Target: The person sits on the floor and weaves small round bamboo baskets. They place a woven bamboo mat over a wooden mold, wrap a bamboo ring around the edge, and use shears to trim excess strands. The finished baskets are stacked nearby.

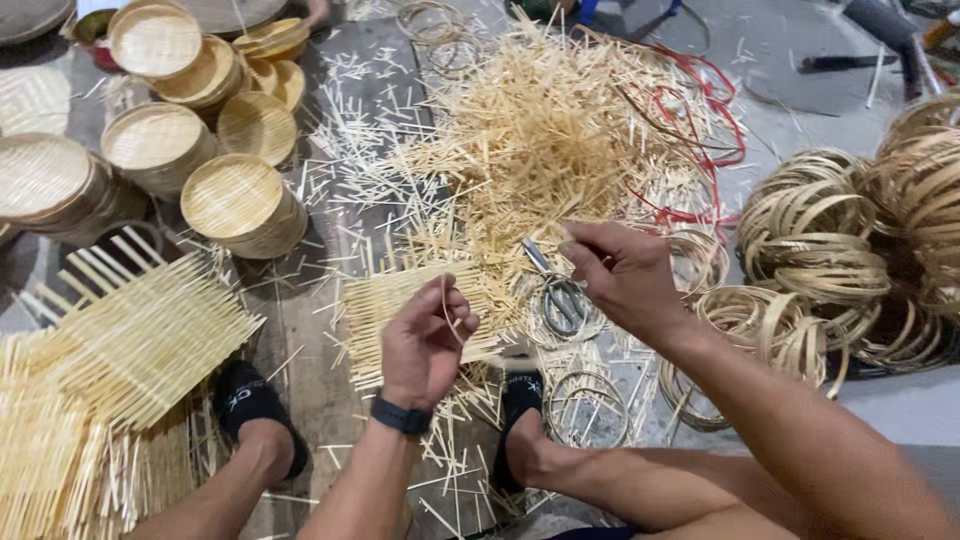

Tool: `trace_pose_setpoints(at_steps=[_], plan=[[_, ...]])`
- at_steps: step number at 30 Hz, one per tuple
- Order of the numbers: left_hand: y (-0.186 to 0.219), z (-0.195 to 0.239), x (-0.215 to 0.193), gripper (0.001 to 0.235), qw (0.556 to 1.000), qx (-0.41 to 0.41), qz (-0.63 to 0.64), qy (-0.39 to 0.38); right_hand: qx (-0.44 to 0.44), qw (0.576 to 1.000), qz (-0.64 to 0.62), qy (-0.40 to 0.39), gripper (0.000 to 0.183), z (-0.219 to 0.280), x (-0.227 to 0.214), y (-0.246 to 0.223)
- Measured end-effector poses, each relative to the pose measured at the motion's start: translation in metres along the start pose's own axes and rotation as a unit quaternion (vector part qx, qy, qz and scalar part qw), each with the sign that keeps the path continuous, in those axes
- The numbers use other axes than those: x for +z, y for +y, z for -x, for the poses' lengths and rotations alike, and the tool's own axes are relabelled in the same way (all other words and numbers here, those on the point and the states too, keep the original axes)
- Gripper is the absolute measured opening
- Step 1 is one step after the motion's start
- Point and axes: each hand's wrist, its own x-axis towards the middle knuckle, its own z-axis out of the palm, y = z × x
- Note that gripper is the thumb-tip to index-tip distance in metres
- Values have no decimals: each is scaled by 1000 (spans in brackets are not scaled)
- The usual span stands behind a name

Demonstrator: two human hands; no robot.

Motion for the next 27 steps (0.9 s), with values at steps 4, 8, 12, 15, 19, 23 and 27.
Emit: trace_pose_setpoints(at_steps=[4, 8, 12, 15, 19, 23, 27], plan=[[39, -5, 25, 68, 974, -121, -191, -2, -248, 964, 78, -62, 12, 0, 24, -11], [41, -12, 45, 82, 909, -209, -360, -20, -362, 926, 91, -55, 16, -1, 58, -36], [30, 1, 31, 75, 927, -190, -322, 44, -389, 913, 119, 2, 15, 3, 77, -45], [23, 7, 15, 73, 943, -172, -277, 72, -369, 917, 149, -9, 15, 8, 92, -44], [15, 1, -2, 72, 957, -162, -219, 102, -348, 927, 140, -10, 15, 8, 108, -42], [24, -10, -34, 61, 967, -118, -221, 35, -311, 947, 78, 1, 24, -7, 109, -32], [44, -16, -61, 40, 996, 60, -27, 52, 278, 903, -318, -79, 32, -17, 102, -9]])
